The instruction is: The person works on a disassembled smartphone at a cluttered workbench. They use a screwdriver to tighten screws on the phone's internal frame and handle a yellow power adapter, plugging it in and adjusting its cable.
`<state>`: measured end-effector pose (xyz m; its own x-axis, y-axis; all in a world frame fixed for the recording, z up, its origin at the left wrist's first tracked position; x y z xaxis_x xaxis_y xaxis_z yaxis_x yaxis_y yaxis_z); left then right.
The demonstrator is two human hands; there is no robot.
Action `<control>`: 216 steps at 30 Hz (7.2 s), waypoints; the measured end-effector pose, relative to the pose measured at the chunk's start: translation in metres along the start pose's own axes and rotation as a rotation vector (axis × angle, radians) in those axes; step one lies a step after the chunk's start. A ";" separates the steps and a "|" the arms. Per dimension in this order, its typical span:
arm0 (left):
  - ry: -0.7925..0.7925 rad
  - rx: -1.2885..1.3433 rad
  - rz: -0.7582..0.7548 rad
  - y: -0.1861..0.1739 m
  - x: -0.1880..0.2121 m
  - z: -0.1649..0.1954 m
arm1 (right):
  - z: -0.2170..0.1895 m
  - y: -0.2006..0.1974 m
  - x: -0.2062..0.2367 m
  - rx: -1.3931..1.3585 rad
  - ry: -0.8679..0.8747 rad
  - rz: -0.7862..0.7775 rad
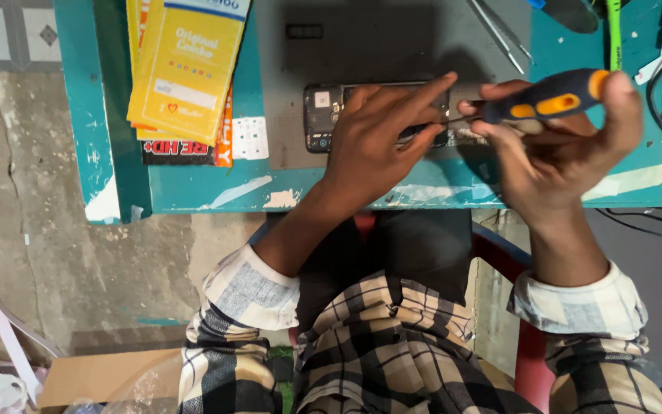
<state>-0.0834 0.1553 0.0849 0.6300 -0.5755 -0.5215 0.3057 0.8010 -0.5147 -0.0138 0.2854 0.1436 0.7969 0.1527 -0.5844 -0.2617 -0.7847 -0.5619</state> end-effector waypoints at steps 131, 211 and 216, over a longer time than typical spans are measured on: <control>0.133 -0.542 -0.357 0.021 0.032 0.014 | 0.032 0.014 -0.014 0.120 -0.176 -0.098; 0.123 -0.596 -0.383 0.021 0.030 0.019 | 0.053 0.011 -0.010 -0.247 -0.080 -0.269; 0.133 -0.622 -0.387 0.020 0.029 0.021 | 0.053 0.011 -0.013 -0.132 -0.120 -0.204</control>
<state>-0.0441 0.1577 0.0737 0.4556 -0.8443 -0.2819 0.0027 0.3180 -0.9481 -0.0557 0.3068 0.1135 0.7537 0.3796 -0.5365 -0.0230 -0.8005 -0.5988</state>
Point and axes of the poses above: each hand's wrist, its own x-axis away from the middle knuckle, its own y-axis out of the palm, z = x × y, the point moved 10 cm from there along -x, towards the middle knuckle, and after that the axes turned 5 degrees about -z, right-handed, at the moved point
